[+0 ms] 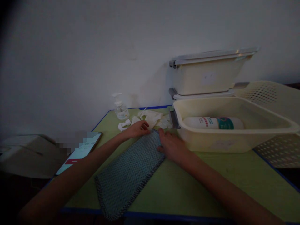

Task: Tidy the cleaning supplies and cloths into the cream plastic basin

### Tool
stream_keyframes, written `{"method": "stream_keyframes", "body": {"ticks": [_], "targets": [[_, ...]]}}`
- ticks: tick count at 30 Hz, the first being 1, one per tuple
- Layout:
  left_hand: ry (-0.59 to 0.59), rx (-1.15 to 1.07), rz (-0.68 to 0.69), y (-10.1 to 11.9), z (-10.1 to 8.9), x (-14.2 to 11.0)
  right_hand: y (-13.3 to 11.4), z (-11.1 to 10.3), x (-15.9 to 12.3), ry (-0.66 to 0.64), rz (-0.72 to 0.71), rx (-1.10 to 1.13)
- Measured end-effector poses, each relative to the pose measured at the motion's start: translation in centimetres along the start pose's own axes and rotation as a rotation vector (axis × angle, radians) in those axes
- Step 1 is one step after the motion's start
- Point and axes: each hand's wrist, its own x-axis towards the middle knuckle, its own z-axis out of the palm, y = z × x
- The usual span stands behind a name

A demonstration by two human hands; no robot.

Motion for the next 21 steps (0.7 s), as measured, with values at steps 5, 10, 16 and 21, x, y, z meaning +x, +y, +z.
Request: {"method": "stream_keyframes", "body": {"ticks": [5,10,16,21], "targets": [[-0.098,-0.142,-0.013,0.4,-0.6,1.6,-0.4,-0.6,-0.1,-0.031,0.049,0.002],[-0.157,-0.256,0.024,0.6,-1.9,1.9,-1.9,-1.7,-0.8,0.032,0.043,-0.042],[-0.098,-0.34,0.125,1.6,-3.1,2.2,-3.1,-4.2,-1.9,0.327,-0.121,-0.251],[0.1,-0.369,0.188,2.4,-3.5,2.8,-2.6,-6.0,-1.6,0.451,-0.134,-0.432]]}}
